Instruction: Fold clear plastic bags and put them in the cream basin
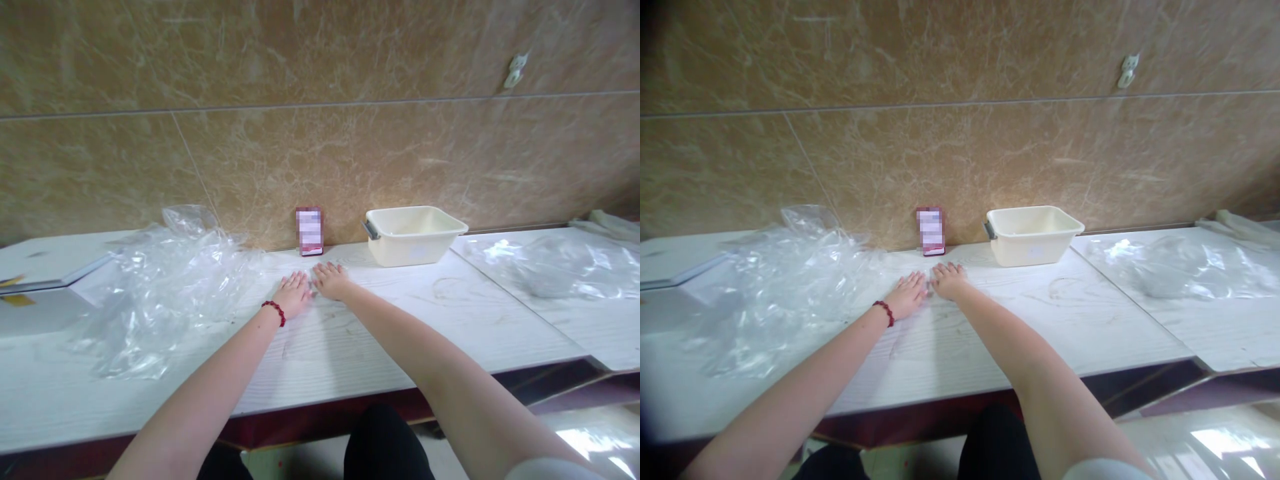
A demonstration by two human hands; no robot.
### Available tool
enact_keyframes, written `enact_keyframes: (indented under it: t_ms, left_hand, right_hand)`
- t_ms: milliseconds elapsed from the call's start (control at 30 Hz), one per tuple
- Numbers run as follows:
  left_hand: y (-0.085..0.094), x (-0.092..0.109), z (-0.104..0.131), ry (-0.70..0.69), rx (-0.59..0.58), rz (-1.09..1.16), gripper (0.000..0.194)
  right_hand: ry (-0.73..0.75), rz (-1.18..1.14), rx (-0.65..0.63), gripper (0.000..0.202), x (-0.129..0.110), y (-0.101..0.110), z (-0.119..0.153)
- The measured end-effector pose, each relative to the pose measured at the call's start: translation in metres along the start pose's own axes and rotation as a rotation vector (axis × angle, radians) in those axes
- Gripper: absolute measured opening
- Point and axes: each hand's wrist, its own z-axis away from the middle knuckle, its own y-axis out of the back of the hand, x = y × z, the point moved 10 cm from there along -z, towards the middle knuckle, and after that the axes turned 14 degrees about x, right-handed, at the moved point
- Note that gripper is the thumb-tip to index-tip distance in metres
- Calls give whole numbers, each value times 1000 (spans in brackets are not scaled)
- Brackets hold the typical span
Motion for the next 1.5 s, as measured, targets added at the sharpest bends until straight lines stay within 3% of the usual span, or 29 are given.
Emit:
enact_keyframes:
  t_ms: [100, 200, 300, 400, 500, 667, 767, 833, 933, 1200, 1367, 1500]
  left_hand:
    - [6, 8, 19, 14, 10, 6, 61]
    - [8, 16, 41, 12, 0, 6, 69]
    - [12, 18, 54, 11, 7, 3, 74]
    - [19, 20, 53, 3, 5, 8, 74]
    - [28, 34, 40, -33, -11, 24, 71]
    - [35, 85, 10, -160, -85, 86, 53]
    - [29, 110, 3, -232, -156, 135, 45]
    - [30, 119, 1, -267, -122, 166, 44]
    - [31, 121, 6, -311, -83, 226, 44]
    - [31, 114, 23, -316, -185, 294, 44]
    - [25, 119, 26, -339, -250, 285, 45]
    - [26, 120, 26, -337, -226, 276, 46]
  right_hand:
    - [-41, 7, 7, 57, 5, -6, 1]
    - [-57, -37, 89, 60, 6, 2, 0]
    - [-136, -150, 230, 53, 21, 28, -2]
    - [-260, -219, 314, 40, 56, 59, 1]
    - [-286, -176, 167, 29, 87, 71, 11]
    - [-240, -6, -76, 27, 117, 74, 42]
    - [-214, -3, -259, 28, 115, 63, 59]
    - [-218, 6, -317, 29, 112, 60, 64]
    - [-222, 40, -298, 29, 109, 63, 64]
    - [-176, -6, -379, 19, 97, 53, 70]
    - [-72, 56, -363, 18, 83, 58, 70]
    - [-46, 68, -369, 22, 76, 63, 71]
